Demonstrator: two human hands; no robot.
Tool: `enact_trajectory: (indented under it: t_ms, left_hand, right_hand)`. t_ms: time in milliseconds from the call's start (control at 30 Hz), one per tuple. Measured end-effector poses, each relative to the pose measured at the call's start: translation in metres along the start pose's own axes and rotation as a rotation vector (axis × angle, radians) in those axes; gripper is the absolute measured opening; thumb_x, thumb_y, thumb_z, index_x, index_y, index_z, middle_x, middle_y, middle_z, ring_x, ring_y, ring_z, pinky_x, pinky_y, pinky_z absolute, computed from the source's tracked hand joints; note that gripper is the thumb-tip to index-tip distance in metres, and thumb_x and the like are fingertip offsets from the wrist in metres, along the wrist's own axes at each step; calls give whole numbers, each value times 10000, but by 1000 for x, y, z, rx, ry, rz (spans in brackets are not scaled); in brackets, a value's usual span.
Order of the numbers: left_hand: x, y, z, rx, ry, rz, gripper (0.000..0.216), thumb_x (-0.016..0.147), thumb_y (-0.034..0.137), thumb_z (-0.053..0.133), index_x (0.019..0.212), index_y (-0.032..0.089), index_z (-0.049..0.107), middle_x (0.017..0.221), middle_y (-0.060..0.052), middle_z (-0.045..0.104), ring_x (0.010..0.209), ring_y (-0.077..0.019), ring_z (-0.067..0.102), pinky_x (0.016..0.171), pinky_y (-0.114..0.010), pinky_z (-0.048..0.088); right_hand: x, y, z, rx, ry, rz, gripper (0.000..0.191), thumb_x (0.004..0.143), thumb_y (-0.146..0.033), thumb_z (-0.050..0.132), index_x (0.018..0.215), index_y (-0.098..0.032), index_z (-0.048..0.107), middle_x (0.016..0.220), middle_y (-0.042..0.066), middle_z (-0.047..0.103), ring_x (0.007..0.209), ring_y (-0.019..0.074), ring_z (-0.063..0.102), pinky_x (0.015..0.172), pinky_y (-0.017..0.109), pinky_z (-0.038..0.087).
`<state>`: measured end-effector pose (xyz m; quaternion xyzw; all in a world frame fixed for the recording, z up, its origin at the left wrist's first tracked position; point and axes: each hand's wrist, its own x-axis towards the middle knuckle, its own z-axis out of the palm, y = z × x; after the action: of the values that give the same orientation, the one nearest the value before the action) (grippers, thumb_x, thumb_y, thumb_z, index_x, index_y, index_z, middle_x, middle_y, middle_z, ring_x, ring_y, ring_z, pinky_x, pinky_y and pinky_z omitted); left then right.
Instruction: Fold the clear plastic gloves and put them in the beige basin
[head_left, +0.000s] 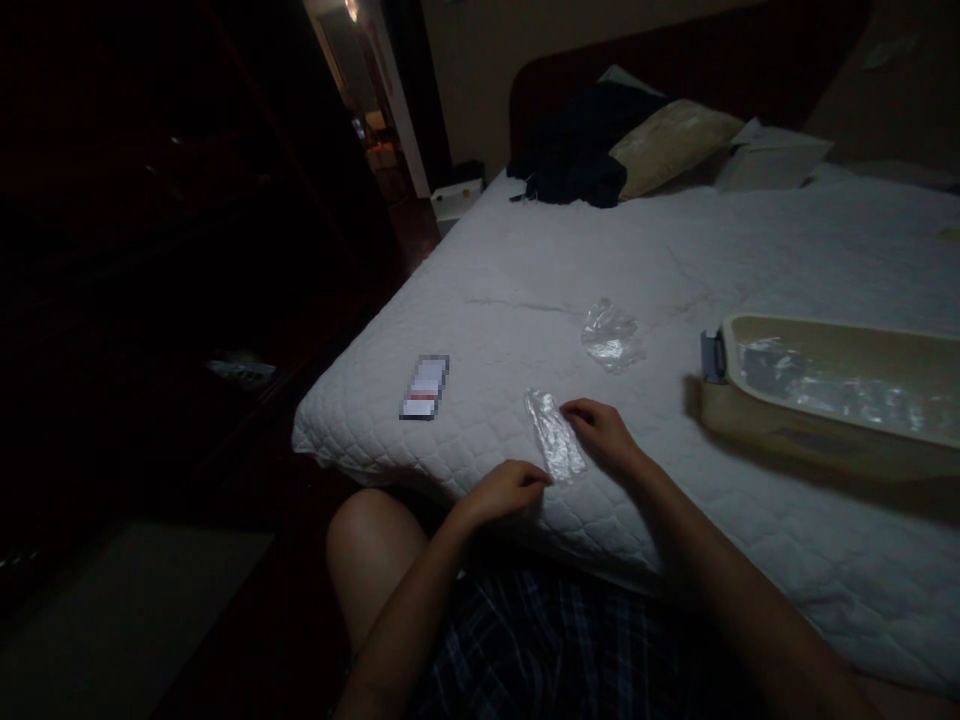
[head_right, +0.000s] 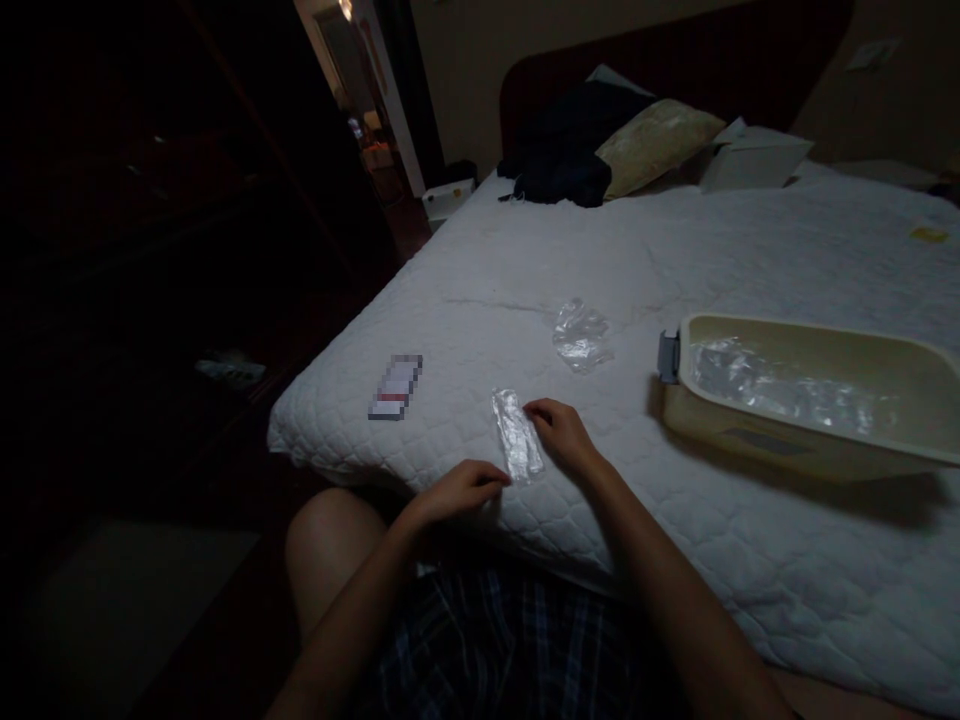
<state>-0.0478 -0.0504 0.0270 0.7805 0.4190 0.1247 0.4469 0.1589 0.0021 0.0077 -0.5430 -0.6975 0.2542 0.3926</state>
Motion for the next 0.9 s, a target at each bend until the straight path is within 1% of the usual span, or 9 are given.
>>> enact_trajectory:
  t_ms: [67, 133, 233, 300, 367, 467, 567, 767, 900]
  left_hand:
    - [-2, 3, 1, 49, -33, 36, 287, 794, 203, 445, 994, 173, 649, 988, -42, 674, 890, -159, 604, 810, -263, 443]
    - [-3, 5, -3, 135, -12, 58, 260, 796, 211, 461, 970, 178, 651, 944, -39, 677, 846, -159, 606, 770, -254, 450]
    - [-1, 3, -14, 341, 183, 52, 220, 802, 225, 480, 945, 186, 642, 879, -41, 657, 798, -159, 590, 733, -253, 445]
    - [3, -1, -21, 489, 331, 67, 230, 822, 224, 462, 988, 197, 620, 908, -52, 630, 810, -156, 572, 737, -257, 439]
    - [7, -5, -25, 607, 402, 117, 269, 841, 212, 436, 1065, 217, 583, 968, -60, 602, 825, -149, 559, 734, -257, 437]
    - [14, -13, -25, 712, 396, 197, 339, 854, 201, 418, 1177, 259, 503, 1020, -59, 578, 832, -145, 551, 720, -256, 436]
    - [21, -19, -20, 769, 363, 245, 358, 861, 193, 407, 1204, 272, 475, 1013, -61, 581, 823, -150, 552, 697, -251, 428]
    - [31, -28, -11, 783, 399, 243, 260, 874, 233, 394, 1047, 234, 589, 872, -54, 602, 759, -147, 551, 657, -240, 407]
    - [34, -32, -8, 728, 449, 255, 267, 883, 259, 379, 1001, 221, 615, 840, -54, 606, 735, -143, 546, 648, -243, 400]
  right_hand:
    - [-1, 1, -2, 13, 2, -18, 212, 792, -261, 479, 885, -189, 655, 865, 45, 676, 781, 168, 619, 724, 303, 478]
    - [-6, 2, -6, -5, 20, -59, 205, 801, -281, 488, 887, -187, 649, 848, 47, 666, 767, 169, 613, 717, 308, 479]
    - [-16, 4, -14, -73, 22, -164, 207, 825, -283, 483, 925, -191, 638, 897, 65, 649, 833, 179, 603, 770, 336, 475]
    - [-22, 6, -19, -134, 2, -240, 217, 840, -277, 471, 958, -200, 635, 962, 82, 642, 903, 189, 591, 812, 357, 469]
    - [-27, 7, -21, -194, -21, -296, 234, 850, -278, 460, 992, -211, 633, 1019, 92, 634, 945, 197, 582, 824, 369, 470]
    - [-32, 8, -21, -262, -68, -333, 268, 865, -271, 437, 1057, -228, 618, 1082, 97, 621, 968, 204, 577, 817, 379, 478]
    - [-32, 8, -19, -317, -110, -354, 301, 877, -252, 410, 1110, -229, 598, 1113, 104, 615, 969, 211, 579, 807, 385, 483]
    - [-30, 9, -18, -349, -144, -404, 313, 872, -227, 413, 1131, -226, 591, 1122, 100, 620, 970, 210, 588, 817, 386, 482]
    - [-29, 10, -17, -358, -141, -404, 311, 866, -214, 419, 1121, -240, 595, 1123, 85, 623, 967, 207, 591, 814, 388, 484]
